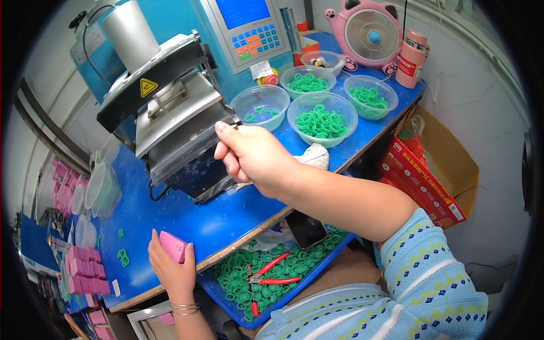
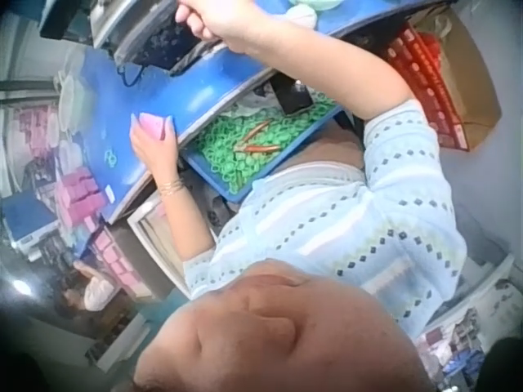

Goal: Assemble small green plastic components into pink rubber molds and place them into a heat press.

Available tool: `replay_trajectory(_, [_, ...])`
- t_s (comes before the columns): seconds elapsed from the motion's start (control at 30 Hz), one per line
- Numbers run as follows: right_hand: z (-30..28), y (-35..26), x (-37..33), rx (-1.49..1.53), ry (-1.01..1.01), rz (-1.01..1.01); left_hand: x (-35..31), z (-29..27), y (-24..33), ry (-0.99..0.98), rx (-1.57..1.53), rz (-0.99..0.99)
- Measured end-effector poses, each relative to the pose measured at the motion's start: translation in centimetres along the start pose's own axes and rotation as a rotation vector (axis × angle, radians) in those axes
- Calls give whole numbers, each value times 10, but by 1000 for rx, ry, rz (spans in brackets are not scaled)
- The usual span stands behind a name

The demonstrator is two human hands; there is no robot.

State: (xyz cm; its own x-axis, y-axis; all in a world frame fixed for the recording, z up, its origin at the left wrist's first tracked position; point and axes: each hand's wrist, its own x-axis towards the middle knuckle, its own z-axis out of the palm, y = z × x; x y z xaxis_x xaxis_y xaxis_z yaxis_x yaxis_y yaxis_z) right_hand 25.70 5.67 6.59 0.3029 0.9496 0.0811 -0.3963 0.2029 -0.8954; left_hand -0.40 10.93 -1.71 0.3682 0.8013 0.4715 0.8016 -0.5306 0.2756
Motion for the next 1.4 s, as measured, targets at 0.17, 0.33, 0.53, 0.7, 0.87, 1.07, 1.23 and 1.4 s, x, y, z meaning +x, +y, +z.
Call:
replay_trajectory(0.17, [-2, 0, -1, -5, -28, -21, 0, 0, -3, 11, 19, -3])
replay_trajectory(0.33, [-3, 1, 3, -15, -23, -13, 0, 2, -4, 21, -21, -15])
replay_trajectory(0.53, [-3, -3, 16, -32, -18, 47, -3, -1, 0, 70, -95, -33])
replay_trajectory(0.7, [-3, -4, 37, 165, -212, 235, -2, -4, 1, 30, -108, -92])
replay_trajectory(0.87, [4, 3, 39, 204, -189, 161, -43, 0, 21, 300, -246, 28])
replay_trajectory(1.07, [-8, -7, 35, 80, -366, 72, -120, -9, -48, 193, -63, 517])
replay_trajectory(1.23, [-17, -1, 41, 85, -386, 82, -184, -39, -144, 254, 129, -469])
replay_trajectory(1.4, [-20, 1, 43, 44, -373, 50, -216, -45, -211, 173, 140, -820])
